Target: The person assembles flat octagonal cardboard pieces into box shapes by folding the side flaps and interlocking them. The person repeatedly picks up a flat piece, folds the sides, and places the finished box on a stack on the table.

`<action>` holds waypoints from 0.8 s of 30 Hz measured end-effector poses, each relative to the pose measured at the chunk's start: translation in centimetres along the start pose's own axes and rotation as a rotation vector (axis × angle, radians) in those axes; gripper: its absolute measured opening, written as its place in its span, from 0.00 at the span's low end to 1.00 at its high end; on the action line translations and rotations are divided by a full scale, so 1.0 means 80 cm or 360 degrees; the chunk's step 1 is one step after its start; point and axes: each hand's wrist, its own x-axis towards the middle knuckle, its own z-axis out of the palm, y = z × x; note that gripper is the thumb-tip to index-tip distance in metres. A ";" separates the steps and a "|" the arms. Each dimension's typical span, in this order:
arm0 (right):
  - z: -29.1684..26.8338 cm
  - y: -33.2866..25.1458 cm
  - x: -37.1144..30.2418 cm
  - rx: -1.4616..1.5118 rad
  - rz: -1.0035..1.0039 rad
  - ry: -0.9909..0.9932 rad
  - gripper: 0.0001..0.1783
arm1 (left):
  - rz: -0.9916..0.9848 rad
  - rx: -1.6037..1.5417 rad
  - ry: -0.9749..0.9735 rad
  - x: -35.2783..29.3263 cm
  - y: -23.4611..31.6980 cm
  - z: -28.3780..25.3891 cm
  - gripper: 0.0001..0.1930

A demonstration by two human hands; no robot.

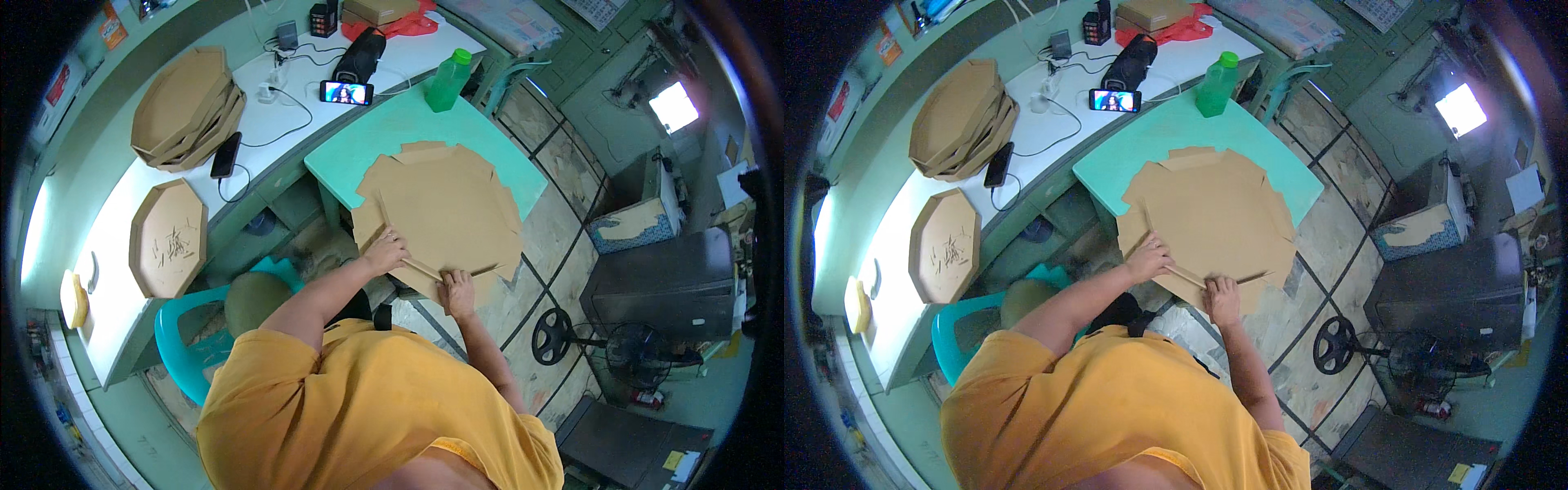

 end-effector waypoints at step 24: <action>-0.128 0.001 0.036 -0.0094 0.0438 0.0691 0.38 | -0.1672 -0.2639 0.0487 -0.017 0.025 -0.007 0.21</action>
